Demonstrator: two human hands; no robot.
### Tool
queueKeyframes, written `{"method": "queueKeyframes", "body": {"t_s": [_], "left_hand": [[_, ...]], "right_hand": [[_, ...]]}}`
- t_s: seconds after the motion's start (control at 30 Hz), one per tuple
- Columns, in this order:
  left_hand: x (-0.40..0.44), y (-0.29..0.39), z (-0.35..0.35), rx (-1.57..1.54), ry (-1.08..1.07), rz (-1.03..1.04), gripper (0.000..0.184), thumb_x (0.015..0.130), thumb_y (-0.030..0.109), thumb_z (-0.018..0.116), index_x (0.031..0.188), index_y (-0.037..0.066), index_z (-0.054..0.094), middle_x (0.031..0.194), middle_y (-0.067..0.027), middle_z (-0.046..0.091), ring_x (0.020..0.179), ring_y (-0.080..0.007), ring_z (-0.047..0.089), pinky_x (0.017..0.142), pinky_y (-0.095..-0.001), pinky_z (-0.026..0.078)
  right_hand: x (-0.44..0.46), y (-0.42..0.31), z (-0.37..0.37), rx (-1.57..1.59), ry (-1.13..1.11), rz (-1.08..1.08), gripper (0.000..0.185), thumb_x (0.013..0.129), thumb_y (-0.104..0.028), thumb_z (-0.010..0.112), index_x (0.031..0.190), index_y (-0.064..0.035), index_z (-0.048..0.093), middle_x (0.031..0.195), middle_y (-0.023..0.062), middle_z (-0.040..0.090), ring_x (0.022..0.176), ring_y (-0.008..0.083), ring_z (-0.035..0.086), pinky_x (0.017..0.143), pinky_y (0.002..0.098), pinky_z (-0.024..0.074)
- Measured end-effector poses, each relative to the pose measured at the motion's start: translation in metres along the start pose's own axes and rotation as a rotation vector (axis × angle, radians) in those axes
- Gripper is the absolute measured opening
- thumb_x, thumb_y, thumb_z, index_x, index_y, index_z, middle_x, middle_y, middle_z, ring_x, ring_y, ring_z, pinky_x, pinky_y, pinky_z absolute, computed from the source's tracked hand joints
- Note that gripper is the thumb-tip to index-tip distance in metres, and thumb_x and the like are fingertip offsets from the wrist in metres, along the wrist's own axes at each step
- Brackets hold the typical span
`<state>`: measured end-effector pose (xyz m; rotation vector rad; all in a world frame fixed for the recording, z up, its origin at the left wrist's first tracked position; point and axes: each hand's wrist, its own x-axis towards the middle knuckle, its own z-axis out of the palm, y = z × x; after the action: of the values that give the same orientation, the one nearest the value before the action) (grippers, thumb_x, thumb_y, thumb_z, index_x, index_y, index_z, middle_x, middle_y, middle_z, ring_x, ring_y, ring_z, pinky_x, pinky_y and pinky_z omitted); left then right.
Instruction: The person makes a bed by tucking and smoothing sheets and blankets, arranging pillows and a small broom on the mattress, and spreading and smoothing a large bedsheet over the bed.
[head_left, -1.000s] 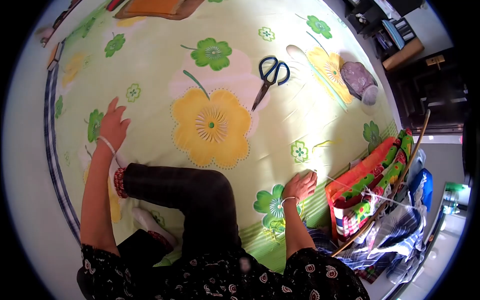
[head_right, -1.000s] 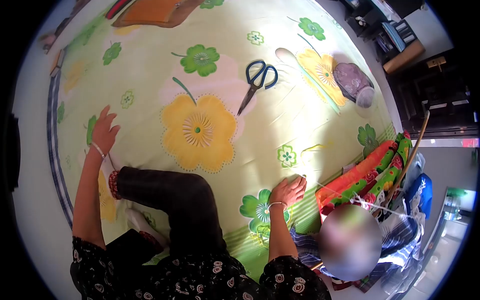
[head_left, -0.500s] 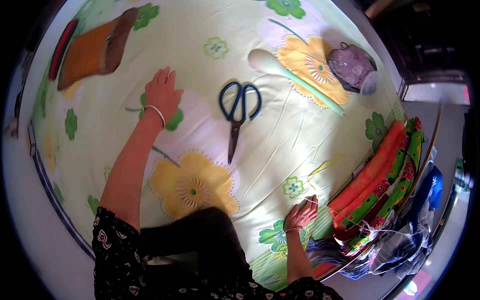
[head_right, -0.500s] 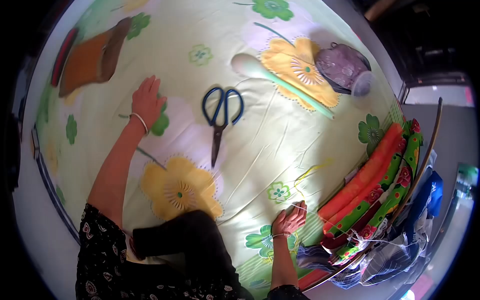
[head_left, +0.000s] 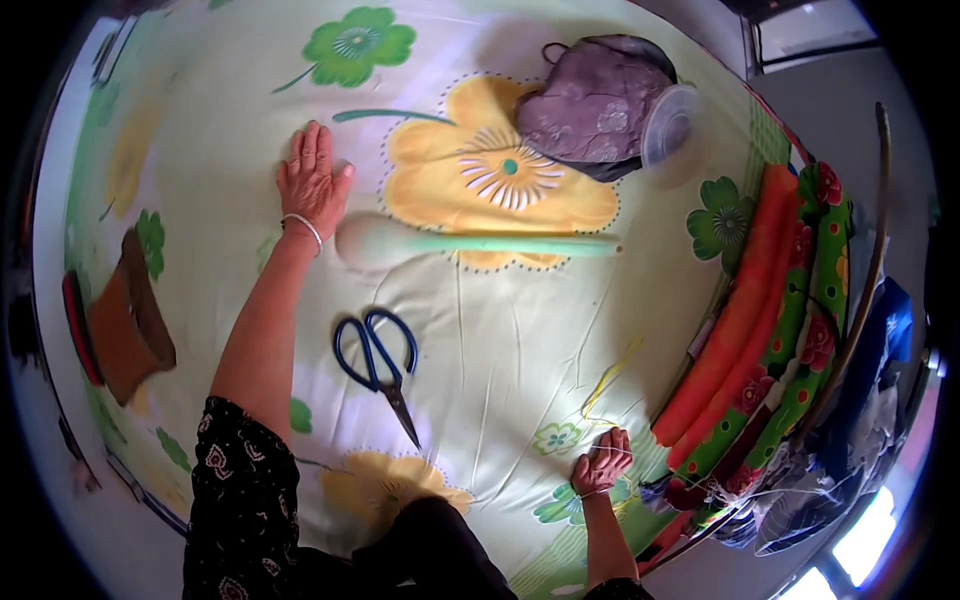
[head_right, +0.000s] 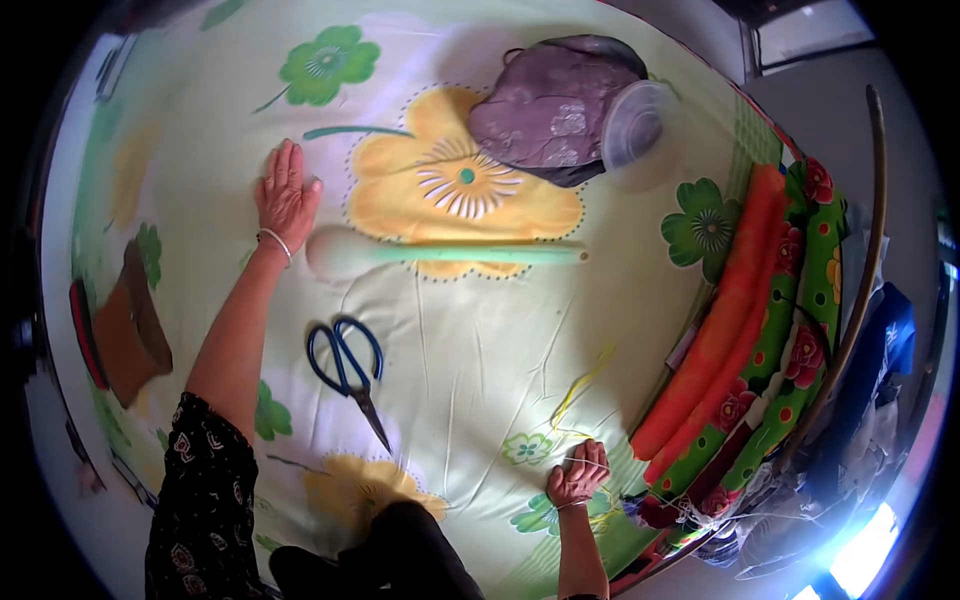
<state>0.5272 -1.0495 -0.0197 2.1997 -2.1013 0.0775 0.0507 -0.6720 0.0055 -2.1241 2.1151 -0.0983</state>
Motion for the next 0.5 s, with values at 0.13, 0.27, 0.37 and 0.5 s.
{"method": "queueKeyframes", "body": {"t_s": [0.13,0.27,0.37,0.5], "left_hand": [[0.050,0.015,0.011,0.056,0.067,-0.042,0.062,0.084,0.037,0.043,0.137,0.011,0.024,0.144,-0.0055,0.019,0.133,-0.0249,0.015,0.103,-0.0506,0.012],[0.082,0.017,0.004,-0.034,0.085,0.001,0.060,0.083,0.038,0.044,0.133,0.008,0.029,0.141,-0.0101,0.025,0.131,-0.0261,0.020,0.103,-0.0465,0.014],[0.086,0.020,-0.003,-0.035,0.075,0.003,0.060,0.083,0.037,0.045,0.132,0.006,0.030,0.140,-0.0115,0.026,0.130,-0.0264,0.021,0.102,-0.0454,0.016],[0.088,0.019,-0.007,-0.043,0.053,0.009,0.061,0.082,0.035,0.045,0.132,0.004,0.029,0.140,-0.0116,0.025,0.130,-0.0268,0.021,0.102,-0.0453,0.015]], "right_hand": [[0.004,-0.003,-0.005,-0.022,-0.012,0.012,0.050,0.085,-0.039,0.037,0.120,-0.0038,0.041,0.124,0.0161,0.041,0.114,0.0387,0.038,0.090,0.0501,0.0290],[0.032,-0.034,-0.034,-0.008,-0.178,0.260,0.043,0.081,-0.028,0.049,0.114,-0.0020,0.045,0.121,0.0156,0.044,0.112,0.0358,0.040,0.091,0.0484,0.0296],[0.150,-0.074,-0.079,0.061,-0.050,0.199,0.038,0.076,-0.026,0.056,0.107,-0.0049,0.051,0.121,0.0144,0.046,0.113,0.0342,0.040,0.093,0.0473,0.0290],[0.378,-0.143,-0.133,0.101,0.005,-0.158,0.061,0.062,-0.034,0.070,0.116,-0.0118,0.051,0.127,0.0101,0.041,0.120,0.0346,0.033,0.094,0.0516,0.0253]]}}
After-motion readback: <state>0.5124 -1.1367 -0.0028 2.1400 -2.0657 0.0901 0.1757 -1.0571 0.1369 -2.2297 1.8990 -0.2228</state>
